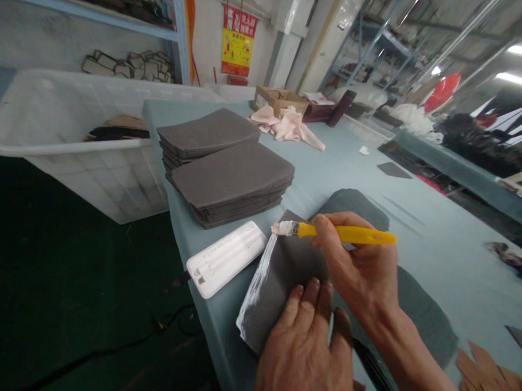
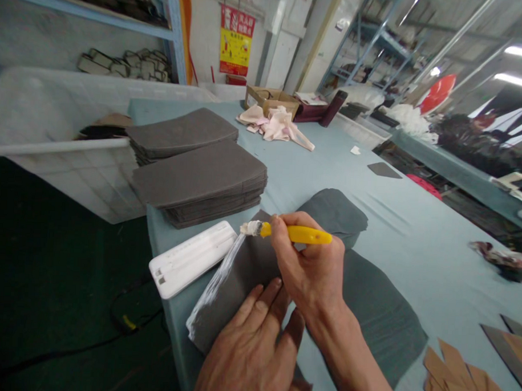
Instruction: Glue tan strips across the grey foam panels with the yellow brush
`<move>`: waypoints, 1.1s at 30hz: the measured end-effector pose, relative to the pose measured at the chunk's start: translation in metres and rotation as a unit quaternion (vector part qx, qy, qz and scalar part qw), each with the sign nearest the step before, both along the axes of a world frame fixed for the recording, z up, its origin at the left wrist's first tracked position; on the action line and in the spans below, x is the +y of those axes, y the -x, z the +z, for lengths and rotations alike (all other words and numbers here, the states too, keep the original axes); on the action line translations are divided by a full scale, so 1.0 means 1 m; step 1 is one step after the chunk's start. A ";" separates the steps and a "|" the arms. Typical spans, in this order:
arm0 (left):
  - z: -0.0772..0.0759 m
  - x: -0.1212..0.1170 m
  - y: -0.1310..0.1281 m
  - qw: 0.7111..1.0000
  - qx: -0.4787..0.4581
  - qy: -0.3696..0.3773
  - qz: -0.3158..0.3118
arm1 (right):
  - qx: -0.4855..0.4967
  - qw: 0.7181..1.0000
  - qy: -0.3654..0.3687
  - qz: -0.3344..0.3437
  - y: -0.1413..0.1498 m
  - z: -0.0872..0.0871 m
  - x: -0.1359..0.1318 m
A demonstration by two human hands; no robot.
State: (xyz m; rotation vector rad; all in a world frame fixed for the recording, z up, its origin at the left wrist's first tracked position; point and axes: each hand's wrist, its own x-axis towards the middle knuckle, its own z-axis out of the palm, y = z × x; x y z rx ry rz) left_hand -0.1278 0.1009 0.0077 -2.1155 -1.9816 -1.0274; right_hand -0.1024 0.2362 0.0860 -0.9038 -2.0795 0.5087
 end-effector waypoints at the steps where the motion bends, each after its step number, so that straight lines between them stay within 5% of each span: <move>1: 0.000 0.000 0.000 1.000 0.004 -0.008 0.003 | -0.002 1.000 -0.002 -0.003 0.001 0.000 0.004; 11: 0.009 0.001 0.004 1.000 0.004 0.009 0.000 | -0.045 0.999 0.011 -0.026 0.019 0.006 0.044; 18: 0.017 -0.003 0.007 0.998 -0.008 0.052 -0.017 | -0.066 0.991 -0.023 -0.112 0.010 0.020 0.066; 28: 0.033 -0.013 0.015 0.987 -0.099 0.117 -0.046 | 0.109 0.985 0.040 -0.125 -0.069 0.040 -0.001; 33: 0.050 -0.012 0.032 0.954 -0.273 0.104 -0.073 | 0.181 0.964 0.080 -0.180 -0.125 0.043 -0.049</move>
